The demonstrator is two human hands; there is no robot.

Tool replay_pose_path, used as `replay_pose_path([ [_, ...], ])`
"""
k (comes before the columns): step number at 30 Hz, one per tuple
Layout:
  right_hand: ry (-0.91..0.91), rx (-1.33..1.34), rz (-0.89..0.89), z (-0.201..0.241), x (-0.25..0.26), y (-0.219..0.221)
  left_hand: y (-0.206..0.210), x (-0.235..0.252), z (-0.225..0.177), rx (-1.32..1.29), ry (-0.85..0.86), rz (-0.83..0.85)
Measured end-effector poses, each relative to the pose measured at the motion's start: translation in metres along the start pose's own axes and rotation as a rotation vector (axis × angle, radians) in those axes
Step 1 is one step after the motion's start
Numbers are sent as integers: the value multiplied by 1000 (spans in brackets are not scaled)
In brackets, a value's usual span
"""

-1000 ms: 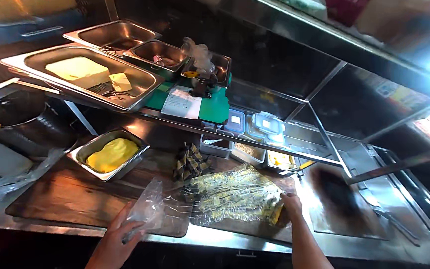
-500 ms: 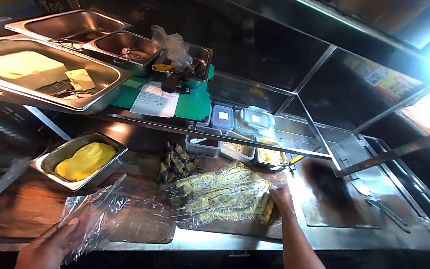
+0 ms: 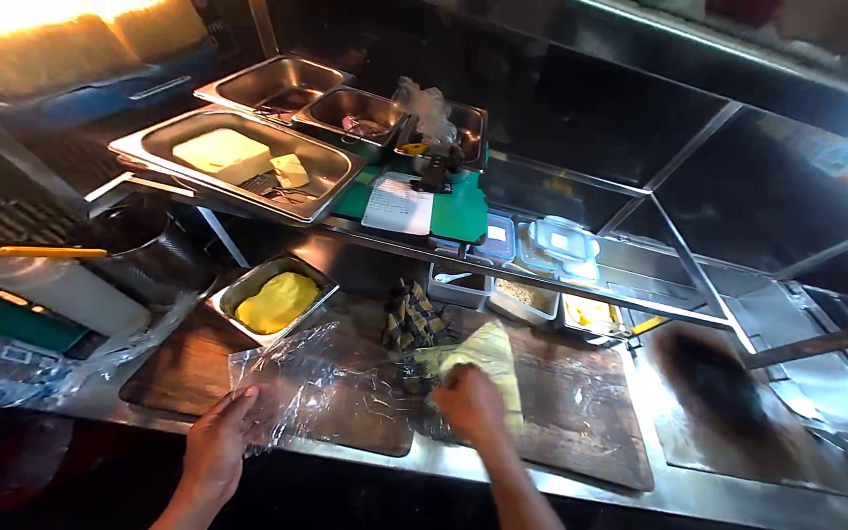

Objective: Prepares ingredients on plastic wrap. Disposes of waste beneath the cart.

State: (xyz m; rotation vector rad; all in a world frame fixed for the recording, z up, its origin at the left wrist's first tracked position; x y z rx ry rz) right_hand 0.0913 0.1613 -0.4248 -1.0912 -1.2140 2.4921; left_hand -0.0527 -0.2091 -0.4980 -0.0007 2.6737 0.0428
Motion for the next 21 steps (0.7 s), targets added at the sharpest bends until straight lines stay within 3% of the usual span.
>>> replay_pose_path([
  [3,-126,-94,62,69,9,68,1,-1,0,-41,-15,-1],
  [7,-172,-100,108,95,26,122,-2,-5,1,-33,-10,4],
  [10,-284,5,15,86,17,115,-10,-7,2,-34,-10,-15],
  [13,-369,-80,-340,66,6,83,-16,-7,4,-52,-7,-15],
  [14,-351,-156,-322,60,10,85,-17,-7,6,-56,-10,-15],
  [18,-389,-344,59,55,30,142,-12,-2,10,-54,6,-7],
  [19,-399,-316,63,56,28,143,-10,1,9,-57,15,-7],
  [21,-415,-165,-173,53,17,109,-7,3,2,-76,29,-3],
])
Point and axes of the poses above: each hand's wrist, its own x-axis towards the middle knuckle, its own y-axis out of the palm, z = x × y, the point moved 10 cm from there along x, towards the middle knuckle, and after that the axes turned 4 degrees about -y, right-handed, at the moved point
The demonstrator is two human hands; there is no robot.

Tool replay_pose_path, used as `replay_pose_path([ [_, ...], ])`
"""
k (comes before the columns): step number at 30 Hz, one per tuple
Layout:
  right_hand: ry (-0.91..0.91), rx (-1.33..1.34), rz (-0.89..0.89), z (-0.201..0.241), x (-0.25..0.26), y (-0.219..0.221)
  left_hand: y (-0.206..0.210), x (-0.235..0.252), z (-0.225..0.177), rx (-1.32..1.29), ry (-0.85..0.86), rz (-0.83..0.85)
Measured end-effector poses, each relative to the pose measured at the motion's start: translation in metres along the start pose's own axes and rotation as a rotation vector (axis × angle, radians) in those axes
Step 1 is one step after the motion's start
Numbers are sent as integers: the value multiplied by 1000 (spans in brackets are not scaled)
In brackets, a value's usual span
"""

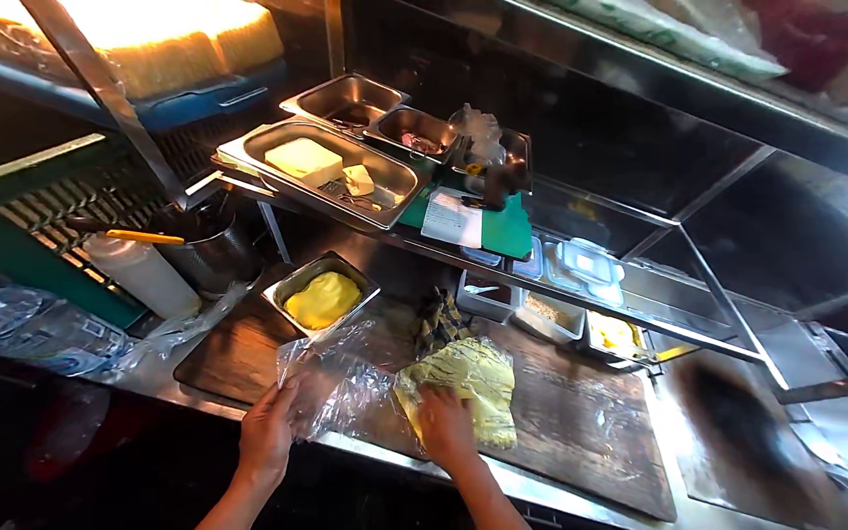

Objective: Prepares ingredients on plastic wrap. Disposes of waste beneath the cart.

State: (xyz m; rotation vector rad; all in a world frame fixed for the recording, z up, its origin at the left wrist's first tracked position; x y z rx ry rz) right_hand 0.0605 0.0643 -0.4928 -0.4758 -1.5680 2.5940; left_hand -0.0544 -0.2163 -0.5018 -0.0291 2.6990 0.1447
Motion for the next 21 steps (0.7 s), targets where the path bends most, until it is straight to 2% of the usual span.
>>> replay_pose_path([
  [2,104,83,-349,-35,-16,-50,0,0,-4,-9,3,7],
  [4,393,242,-488,-109,-28,-73,0,0,-7,-11,-4,8],
  [6,655,533,-444,-182,-31,-54,0,-3,-6,6,-18,11],
  [7,716,696,-410,-199,-29,-44,1,-5,-7,17,-16,17],
  [9,761,909,-352,-204,-20,-38,5,-5,-8,34,-4,30],
  [11,782,1005,-371,-199,-16,-37,7,-7,-7,33,-15,36],
  [13,757,915,-444,-202,-17,-49,14,-9,-9,16,-30,48],
  [15,724,553,-479,-196,-27,-86,23,-13,-13,-1,-24,82],
  [18,630,45,-407,-147,-40,-141,44,-25,-6,0,-88,179],
  [21,393,-168,-373,-78,-30,-153,66,-38,11,60,-127,260],
])
Point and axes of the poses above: each hand's wrist, its own x-axis towards the middle knuckle, its own y-axis out of the palm, z = x × y, the point moved 10 cm from there along x, towards the middle knuckle, and after that the axes turned 4 degrees about -y, right-handed, at the moved point
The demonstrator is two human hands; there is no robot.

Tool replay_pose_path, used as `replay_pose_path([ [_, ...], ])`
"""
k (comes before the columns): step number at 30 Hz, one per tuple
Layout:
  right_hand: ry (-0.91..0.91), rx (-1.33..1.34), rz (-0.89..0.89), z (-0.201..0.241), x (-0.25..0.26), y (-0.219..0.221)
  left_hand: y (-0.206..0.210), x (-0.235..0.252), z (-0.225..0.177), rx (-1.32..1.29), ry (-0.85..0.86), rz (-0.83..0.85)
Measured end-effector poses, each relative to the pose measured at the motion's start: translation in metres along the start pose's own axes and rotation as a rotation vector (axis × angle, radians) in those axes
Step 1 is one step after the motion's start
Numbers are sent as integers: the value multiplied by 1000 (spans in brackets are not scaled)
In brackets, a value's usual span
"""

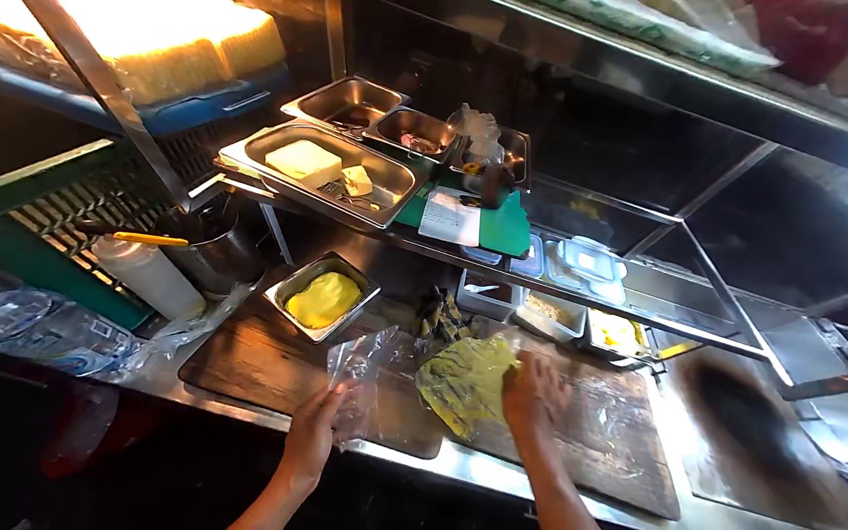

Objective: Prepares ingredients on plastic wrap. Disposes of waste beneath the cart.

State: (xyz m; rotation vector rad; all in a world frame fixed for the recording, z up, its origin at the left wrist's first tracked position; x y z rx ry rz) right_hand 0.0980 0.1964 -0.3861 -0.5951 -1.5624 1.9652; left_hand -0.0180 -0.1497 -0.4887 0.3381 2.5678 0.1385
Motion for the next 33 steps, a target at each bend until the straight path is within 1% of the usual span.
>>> replay_pose_path([
  [2,-167,-6,39,53,-16,15,13,-3,7,35,12,40],
  [4,-313,3,111,104,-42,46,22,-8,10,34,33,50],
  [5,-384,11,81,125,-57,60,23,-10,10,35,49,47],
  [7,-473,7,9,154,-79,82,21,-11,7,45,101,26],
  [8,-484,-3,45,161,-84,96,17,-11,6,50,121,2],
  [9,-490,-7,147,165,-88,113,11,-12,6,55,134,-26],
  [11,-517,5,473,165,-99,150,0,-14,9,41,129,-69],
  [12,-548,22,593,163,-104,161,-4,-14,10,21,123,-71],
  [13,-585,49,613,161,-106,160,-7,-14,10,5,125,-72],
  [14,-613,104,524,159,-105,147,-10,-14,9,1,134,-76],
  [15,-627,175,341,152,-102,124,-13,-15,8,6,147,-81],
  [16,-634,224,91,142,-101,97,-17,-17,9,7,151,-82],
  [17,-616,216,-107,128,-97,75,-19,-18,10,-3,144,-88],
  [18,-582,168,-158,116,-91,68,-21,-19,12,-20,129,-97],
  [19,-546,95,-65,108,-82,75,-22,-20,15,-42,107,-104],
  [21,-520,-37,361,103,-76,120,-19,-21,22,-45,82,-94],
  [22,-539,-62,522,107,-77,140,-15,-20,23,-28,92,-69],
  [23,-556,-64,614,111,-77,152,-9,-19,22,1,113,-42],
  [24,-556,-32,643,113,-76,156,-3,-19,20,43,143,-16],
  [25,-541,46,606,114,-71,149,3,-18,15,81,174,6],
  [26,-526,155,500,111,-65,134,8,-17,9,102,204,19],
  [27,-511,261,359,102,-60,116,10,-16,4,109,218,30],
  [29,-505,401,86,68,-56,87,11,-14,0,111,228,48],
  [30,-534,411,-2,50,-56,79,10,-12,0,121,230,52],
  [31,-596,357,-28,37,-58,79,8,-11,1,132,230,55],
  [32,-680,262,24,30,-61,87,5,-10,4,139,226,61],
  [33,-767,161,119,30,-65,98,3,-9,9,142,220,70],
])
Point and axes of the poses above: each hand's wrist, its own x-axis towards the middle knuckle, its own y-axis out of the palm, z = x × y, the point moved 10 cm from there along x, towards the middle knuckle, and after that the axes turned 4 degrees about -y, right-handed, at the moved point
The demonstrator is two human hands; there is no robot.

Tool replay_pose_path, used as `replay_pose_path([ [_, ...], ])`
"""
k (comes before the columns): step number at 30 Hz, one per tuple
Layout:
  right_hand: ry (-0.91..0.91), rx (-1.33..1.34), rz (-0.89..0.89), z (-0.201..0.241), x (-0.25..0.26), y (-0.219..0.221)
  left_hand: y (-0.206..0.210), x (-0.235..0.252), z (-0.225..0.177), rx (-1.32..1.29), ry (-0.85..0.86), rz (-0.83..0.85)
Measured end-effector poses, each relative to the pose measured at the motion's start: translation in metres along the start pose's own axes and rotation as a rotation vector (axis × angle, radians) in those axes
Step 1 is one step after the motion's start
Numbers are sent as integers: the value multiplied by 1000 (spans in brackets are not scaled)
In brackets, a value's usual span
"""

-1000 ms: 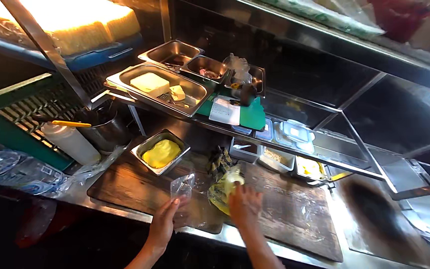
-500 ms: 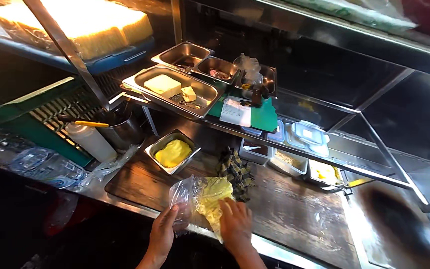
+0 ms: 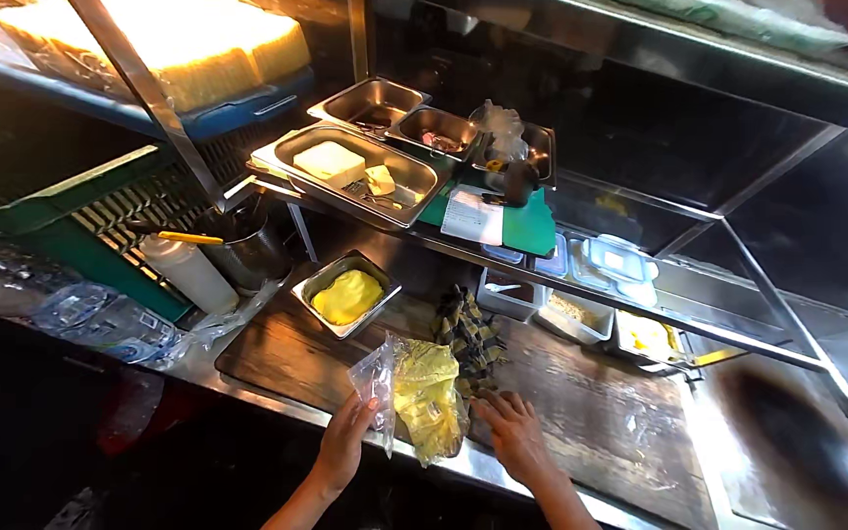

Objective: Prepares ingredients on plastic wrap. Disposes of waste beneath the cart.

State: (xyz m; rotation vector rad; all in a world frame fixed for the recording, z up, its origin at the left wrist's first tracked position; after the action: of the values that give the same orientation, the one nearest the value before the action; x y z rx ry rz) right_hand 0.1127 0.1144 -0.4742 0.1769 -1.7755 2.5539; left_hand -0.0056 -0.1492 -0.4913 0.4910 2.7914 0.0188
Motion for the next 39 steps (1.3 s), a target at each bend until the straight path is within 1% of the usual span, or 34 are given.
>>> replay_pose_path([
  [2,-115,-57,279,14,8,25,0,2,7,7,-17,24],
  [3,-177,-73,335,24,15,34,1,3,9,16,-26,37],
  [5,-282,-12,295,37,32,41,2,6,8,62,-23,31],
  [6,-294,44,271,40,41,41,0,8,5,102,-13,14],
  [7,-270,114,266,42,50,41,-4,11,0,129,-3,-2],
  [9,-124,275,281,39,66,39,-13,14,-6,148,17,-32],
  [11,103,401,342,32,81,40,-25,13,-7,155,54,-63],
  [13,325,428,436,26,95,47,-36,8,-3,166,102,-82],
  [16,593,345,524,24,113,58,-46,-2,3,136,160,-83],
  [19,690,260,547,31,127,72,-46,-14,-1,97,210,-79],
  [21,716,242,535,37,131,80,-45,-19,-3,76,210,-122],
  [23,716,260,464,43,131,81,-40,-20,-6,26,187,-141],
  [25,680,340,315,47,125,72,-37,-17,-4,-60,122,-145],
  [27,569,430,143,53,113,64,-34,-12,-2,-131,58,-155],
  [29,331,482,-36,65,98,58,-31,-10,-2,-169,-7,-173],
  [30,182,462,-77,74,90,56,-31,-8,-3,-178,-30,-185],
  [32,-111,294,-40,94,76,59,-32,-5,-4,-200,-62,-202],
  [33,-226,163,-15,102,70,66,-34,-4,-4,-221,-85,-215],
  [34,-298,46,13,106,68,75,-36,-3,-3,-249,-116,-231],
  [36,-330,-109,80,107,71,88,-39,-2,-2,-297,-177,-264],
  [37,-316,-129,126,108,77,90,-40,-2,-4,-306,-191,-270],
  [39,-256,-58,257,110,93,93,-42,-2,-11,-313,-179,-258],
])
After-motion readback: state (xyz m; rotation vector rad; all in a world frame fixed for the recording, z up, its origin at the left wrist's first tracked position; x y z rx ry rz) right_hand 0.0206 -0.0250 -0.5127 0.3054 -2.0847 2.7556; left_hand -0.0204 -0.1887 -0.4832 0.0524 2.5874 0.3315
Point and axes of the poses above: each hand's wrist, its own x-axis towards the middle knuckle, its own y-axis out of the palm, z = x × y, the point moved 10 cm from there along x, towards the middle knuckle, and after that the axes turned 4 degrees about -y, right-handed, at the moved point
